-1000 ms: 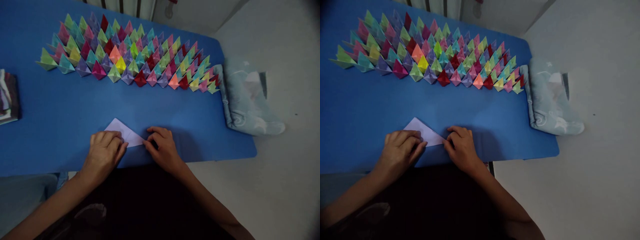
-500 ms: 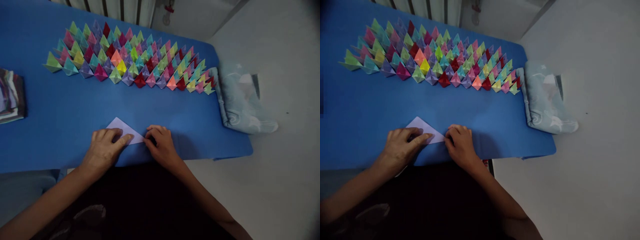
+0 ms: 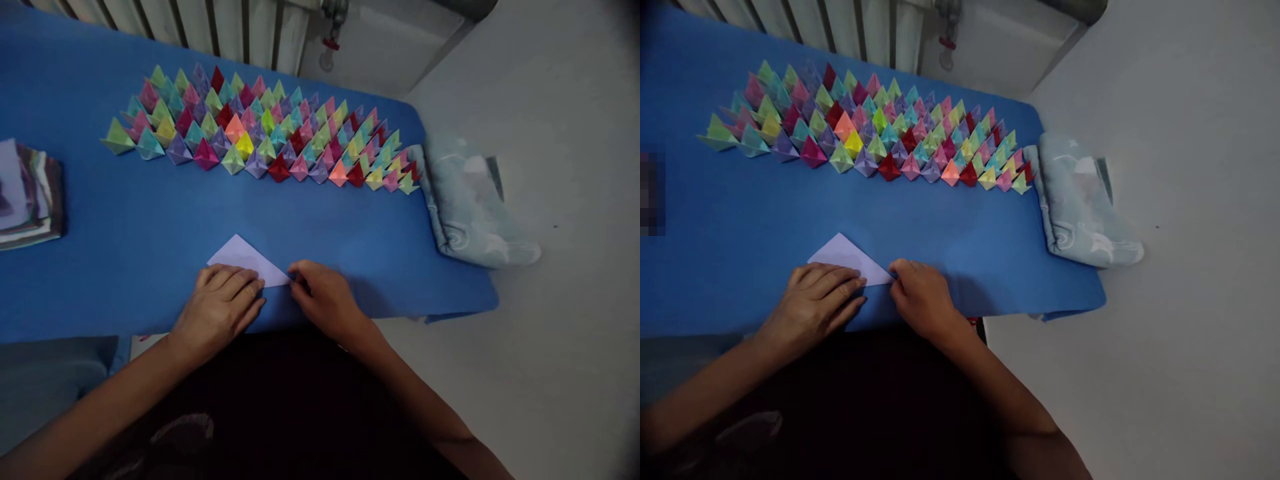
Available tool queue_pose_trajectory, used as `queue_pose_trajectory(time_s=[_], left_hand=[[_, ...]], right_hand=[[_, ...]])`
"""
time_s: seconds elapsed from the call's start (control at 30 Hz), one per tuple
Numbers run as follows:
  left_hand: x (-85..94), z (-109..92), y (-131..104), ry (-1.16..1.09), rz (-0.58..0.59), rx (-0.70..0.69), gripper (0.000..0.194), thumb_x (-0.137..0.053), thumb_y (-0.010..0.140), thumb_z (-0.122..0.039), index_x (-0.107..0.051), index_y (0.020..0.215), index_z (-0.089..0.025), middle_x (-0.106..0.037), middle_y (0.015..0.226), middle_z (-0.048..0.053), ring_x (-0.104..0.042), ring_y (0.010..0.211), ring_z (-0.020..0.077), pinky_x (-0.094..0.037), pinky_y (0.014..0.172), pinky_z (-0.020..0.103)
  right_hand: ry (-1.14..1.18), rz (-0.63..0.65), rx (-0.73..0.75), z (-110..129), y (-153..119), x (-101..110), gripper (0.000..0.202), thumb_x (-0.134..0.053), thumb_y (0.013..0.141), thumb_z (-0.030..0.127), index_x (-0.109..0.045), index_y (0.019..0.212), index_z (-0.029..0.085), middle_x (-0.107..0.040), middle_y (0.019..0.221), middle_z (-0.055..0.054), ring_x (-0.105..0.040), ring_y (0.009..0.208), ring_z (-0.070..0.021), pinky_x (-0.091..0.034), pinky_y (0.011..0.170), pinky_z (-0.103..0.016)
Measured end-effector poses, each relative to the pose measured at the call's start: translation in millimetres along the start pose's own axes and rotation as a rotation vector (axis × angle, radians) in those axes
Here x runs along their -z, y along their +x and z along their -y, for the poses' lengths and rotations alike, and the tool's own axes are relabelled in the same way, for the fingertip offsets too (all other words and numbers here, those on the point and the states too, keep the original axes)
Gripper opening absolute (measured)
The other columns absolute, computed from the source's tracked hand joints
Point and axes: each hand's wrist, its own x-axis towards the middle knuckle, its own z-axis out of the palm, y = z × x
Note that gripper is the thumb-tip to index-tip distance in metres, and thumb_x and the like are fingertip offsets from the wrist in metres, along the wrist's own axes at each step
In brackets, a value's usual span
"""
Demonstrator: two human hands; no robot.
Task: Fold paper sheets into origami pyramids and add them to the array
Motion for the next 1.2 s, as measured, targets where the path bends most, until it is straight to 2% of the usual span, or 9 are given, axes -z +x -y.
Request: queue_pose_trajectory(time_s=[0.17,0.4,0.53,0.6,0.67,0.77,0.97,1.07,1.2], left_hand=[[-2.6,-1.0,5.1,0.022,-0.034,-0.001,0.018,-0.059,0.097,-0.03,-0.067,0.103,-0.015,-0.072,0.103,0.011,-0.064,0.092,0.0265,-0.044,0.084,0.042],[-4.2,-4.9,8.1,0.066,-0.095,0.015,0.018,-0.049,0.099,-0.015,-0.066,0.1,-0.015,-0.074,0.094,0.008,-0.065,0.087,0.0234,-0.046,0.084,0.04],[8.5,-4.0,7.1,-0.049,-0.169,0.055,0.014,-0.052,0.097,-0.013,-0.064,0.104,-0.016,-0.074,0.093,0.007,-0.068,0.086,0.0221,-0.048,0.085,0.04],[18.9,-5.2,7.9,-0.142,-0.189,0.084,0.012,-0.055,0.097,-0.014,-0.063,0.104,-0.017,-0.074,0.094,0.006,-0.068,0.086,0.0209,-0.049,0.088,0.04],[30.3,-8.6,9.2,-0.263,-0.203,0.114,0.01,-0.057,0.097,-0.016,-0.062,0.105,-0.019,-0.074,0.095,0.004,-0.069,0.088,0.0194,-0.05,0.09,0.039],[46.3,-15.1,10.0,-0.459,-0.193,0.274,0.007,-0.058,0.098,-0.023,-0.063,0.102,-0.023,-0.073,0.092,0.0,-0.069,0.083,0.0165,-0.054,0.08,0.033],[52.9,-8.7,3.3,-0.671,-0.106,0.633,0.024,-0.062,0.094,-0.042,-0.065,0.109,-0.023,-0.074,0.088,0.001,-0.071,0.077,0.0179,-0.058,0.067,0.03],[41.3,1.2,-0.7,-0.409,-0.161,0.565,0.021,-0.06,0.095,-0.038,-0.065,0.108,-0.022,-0.072,0.093,0.003,-0.07,0.087,0.0204,-0.057,0.076,0.035],[21.3,8.3,-0.6,-0.189,-0.132,0.211,0.016,-0.048,0.101,-0.023,-0.063,0.107,-0.021,-0.072,0.104,0.005,-0.067,0.098,0.021,-0.051,0.085,0.037]], right_hand=[[0.346,0.03,-0.092,8.5,2.9,8.7,0.015,-0.055,0.081,0.012,-0.062,0.091,0.021,-0.06,0.069,0.006,-0.052,0.06,-0.0096,-0.038,0.059,-0.023],[0.572,-0.007,-0.119,19.7,4.0,15.1,0.009,-0.057,0.08,0.016,-0.06,0.087,0.021,-0.059,0.072,0.005,-0.055,0.067,-0.0099,-0.043,0.062,-0.022],[0.468,-0.115,0.086,15.1,6.5,20.6,0.03,-0.07,0.082,0.026,-0.063,0.11,0.023,-0.069,0.107,-0.004,-0.064,0.099,-0.018,-0.05,0.085,-0.032],[0.364,-0.144,0.26,13.8,9.7,22.2,0.036,-0.072,0.082,0.026,-0.063,0.117,0.025,-0.067,0.124,-0.006,-0.059,0.118,-0.0218,-0.044,0.102,-0.04],[0.303,-0.121,0.387,16.4,12.3,23.3,0.03,-0.07,0.086,0.025,-0.064,0.115,0.026,-0.069,0.12,-0.004,-0.059,0.119,-0.0214,-0.038,0.108,-0.042],[0.347,-0.06,0.388,29.0,12.5,26.7,0.013,-0.062,0.093,0.027,-0.067,0.105,0.027,-0.073,0.098,0.001,-0.066,0.098,-0.0165,-0.042,0.101,-0.037],[0.61,0.055,0.071,46.9,26.4,28.2,0.012,-0.06,0.087,0.023,-0.066,0.097,0.023,-0.068,0.083,0.003,-0.061,0.073,-0.0118,-0.047,0.066,-0.024],[0.528,0.127,-0.046,37.1,50.0,12.9,0.017,-0.061,0.078,0.015,-0.065,0.093,0.021,-0.06,0.069,0.006,-0.056,0.063,-0.0107,-0.041,0.058,-0.022],[0.33,0.2,-0.051,27.9,76.4,-8.5,0.015,-0.062,0.076,0.013,-0.065,0.088,0.021,-0.058,0.065,0.006,-0.054,0.062,-0.0108,-0.039,0.058,-0.022]])
